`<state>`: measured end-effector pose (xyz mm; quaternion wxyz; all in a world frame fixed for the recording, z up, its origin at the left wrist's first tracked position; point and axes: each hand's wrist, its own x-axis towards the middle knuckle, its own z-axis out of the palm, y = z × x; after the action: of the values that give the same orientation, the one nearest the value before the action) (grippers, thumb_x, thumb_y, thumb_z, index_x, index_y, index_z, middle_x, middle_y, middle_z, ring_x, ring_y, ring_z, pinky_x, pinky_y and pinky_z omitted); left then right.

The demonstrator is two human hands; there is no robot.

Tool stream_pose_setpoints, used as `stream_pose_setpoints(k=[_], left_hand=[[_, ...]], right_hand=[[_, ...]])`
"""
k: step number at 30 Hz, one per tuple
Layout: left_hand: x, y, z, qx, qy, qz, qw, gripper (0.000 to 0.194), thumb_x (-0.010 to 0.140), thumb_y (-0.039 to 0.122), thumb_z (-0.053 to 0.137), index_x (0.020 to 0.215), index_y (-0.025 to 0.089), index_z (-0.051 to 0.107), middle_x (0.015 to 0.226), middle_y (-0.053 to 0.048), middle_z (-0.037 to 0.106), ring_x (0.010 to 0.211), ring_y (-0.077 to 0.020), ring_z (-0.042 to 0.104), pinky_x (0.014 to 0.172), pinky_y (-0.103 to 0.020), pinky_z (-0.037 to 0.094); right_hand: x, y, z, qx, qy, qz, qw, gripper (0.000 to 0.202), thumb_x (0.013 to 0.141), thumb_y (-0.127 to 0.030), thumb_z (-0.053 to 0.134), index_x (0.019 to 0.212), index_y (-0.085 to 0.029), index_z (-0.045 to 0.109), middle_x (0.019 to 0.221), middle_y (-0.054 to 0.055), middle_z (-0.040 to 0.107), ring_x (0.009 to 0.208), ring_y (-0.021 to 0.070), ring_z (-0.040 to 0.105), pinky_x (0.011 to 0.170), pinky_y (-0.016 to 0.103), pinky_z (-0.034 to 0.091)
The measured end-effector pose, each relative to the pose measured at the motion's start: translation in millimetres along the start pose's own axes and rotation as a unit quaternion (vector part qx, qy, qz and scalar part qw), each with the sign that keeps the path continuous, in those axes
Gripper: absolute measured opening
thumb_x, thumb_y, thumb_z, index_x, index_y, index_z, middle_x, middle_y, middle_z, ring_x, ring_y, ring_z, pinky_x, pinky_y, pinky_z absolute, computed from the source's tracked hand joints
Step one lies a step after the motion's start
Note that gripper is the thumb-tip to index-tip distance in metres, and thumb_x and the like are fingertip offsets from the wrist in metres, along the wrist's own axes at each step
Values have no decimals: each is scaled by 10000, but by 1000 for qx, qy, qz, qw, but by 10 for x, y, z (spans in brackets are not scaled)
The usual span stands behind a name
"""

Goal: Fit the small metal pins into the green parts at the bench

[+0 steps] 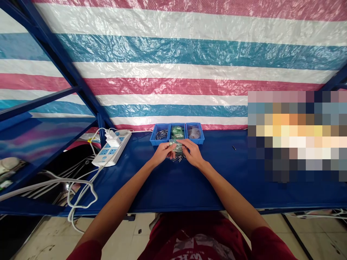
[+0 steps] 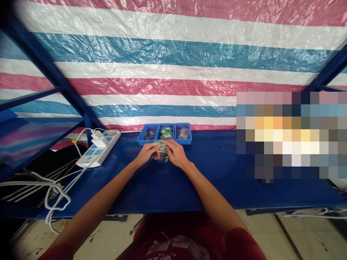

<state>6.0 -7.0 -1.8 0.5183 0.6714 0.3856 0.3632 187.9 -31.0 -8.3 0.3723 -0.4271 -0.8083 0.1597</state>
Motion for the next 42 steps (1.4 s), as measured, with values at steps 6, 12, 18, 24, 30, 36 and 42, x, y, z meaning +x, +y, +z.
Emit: stream_pose_setpoints(k=[6,12,18,24,30,36,42], left_hand=[[-23,30,8,17,30,-18,999,450,851,508,539,580,149,517,427,5,531,379,-93,448,418,-216,359],[-34,45,-1,168,148,121,967,386,881,494,507,1012,155,637,817,-40,649,632,-125,555,538,-211,426],[-18,-39,-7,198,147,185,951,297,818,444,630,820,151,682,765,-49,661,636,-143,569,589,-248,465],[-10,-30,71,-14,117,100,988,346,743,436,707,910,145,624,676,-22,676,583,-168,634,587,-284,528],[4,-5,23,22,94,91,991,306,746,427,699,738,131,624,660,-22,637,549,-133,589,515,-234,482],[12,-25,3,-29,52,76,995,336,744,393,711,941,141,607,663,4,612,557,-141,600,507,-239,487],[12,0,-11,-14,69,74,995,325,786,435,662,677,138,590,586,10,561,492,-104,515,499,-232,453]], right_hand=[[21,56,45,-39,5,-2,999,352,930,-231,395,1223,-203,588,1250,95,547,1118,191,533,921,299,460],[45,95,33,-52,62,-17,997,330,987,-329,335,1024,-175,625,967,95,624,880,189,585,808,288,470],[43,102,74,20,95,-36,995,316,969,-402,383,979,-182,610,888,82,621,789,187,588,708,288,484],[60,43,86,126,120,5,985,293,929,-439,453,885,-191,602,837,53,614,735,164,581,605,251,483],[55,92,60,77,110,-18,991,281,945,-382,417,855,-185,595,816,59,605,720,167,563,629,268,464],[49,83,105,121,140,9,983,251,898,-375,516,1018,-195,643,807,44,657,642,159,586,615,274,498],[40,57,95,155,120,-22,980,323,949,-251,390,1176,-241,620,804,31,629,636,141,585,648,282,517]])
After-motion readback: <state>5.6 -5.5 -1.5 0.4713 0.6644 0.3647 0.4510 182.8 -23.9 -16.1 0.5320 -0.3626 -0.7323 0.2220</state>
